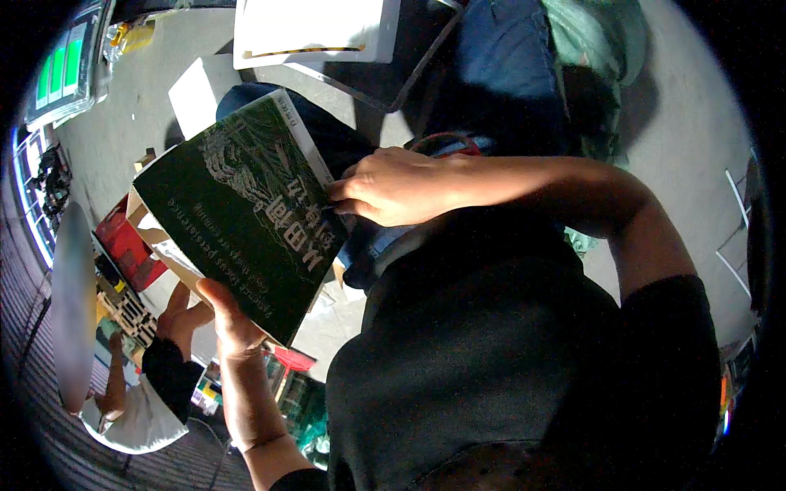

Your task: The person cuts a green cardboard box with scissors and places the pieces into another box.

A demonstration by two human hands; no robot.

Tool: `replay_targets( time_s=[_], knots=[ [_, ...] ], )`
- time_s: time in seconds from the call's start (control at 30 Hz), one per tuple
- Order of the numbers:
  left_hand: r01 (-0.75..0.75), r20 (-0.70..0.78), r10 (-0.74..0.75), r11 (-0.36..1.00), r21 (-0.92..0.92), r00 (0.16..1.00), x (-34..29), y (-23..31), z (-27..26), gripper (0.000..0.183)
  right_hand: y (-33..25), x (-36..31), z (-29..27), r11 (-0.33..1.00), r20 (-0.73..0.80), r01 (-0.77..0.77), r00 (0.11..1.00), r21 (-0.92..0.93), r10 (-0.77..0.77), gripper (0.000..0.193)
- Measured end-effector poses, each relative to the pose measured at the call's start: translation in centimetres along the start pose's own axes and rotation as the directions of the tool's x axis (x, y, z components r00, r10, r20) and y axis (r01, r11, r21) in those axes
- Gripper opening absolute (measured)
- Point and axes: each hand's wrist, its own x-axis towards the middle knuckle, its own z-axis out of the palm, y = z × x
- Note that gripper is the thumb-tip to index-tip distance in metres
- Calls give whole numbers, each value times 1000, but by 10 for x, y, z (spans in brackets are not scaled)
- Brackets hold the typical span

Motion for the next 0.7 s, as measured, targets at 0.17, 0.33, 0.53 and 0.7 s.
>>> replay_targets(
  time_s=[0.17,0.33,0.53,0.7],
  knots=[
    [3,5,-3,999,-35,1000,-1,-1,-3,86,-6,3,-17,991,112,56,993,-121,-42,15],
    [15,48,-12,997,-71,999,1,-1,-3,85,-16,2,-17,989,64,33,998,-144,-24,10],
    [34,90,-27,997,-71,996,1,-3,1,82,-27,5,-9,985,89,-35,995,-166,51,13],
    [24,31,-24,1000,6,999,1,-3,1,85,-24,19,-13,995,202,-96,974,-27,100,23]
  ],
)
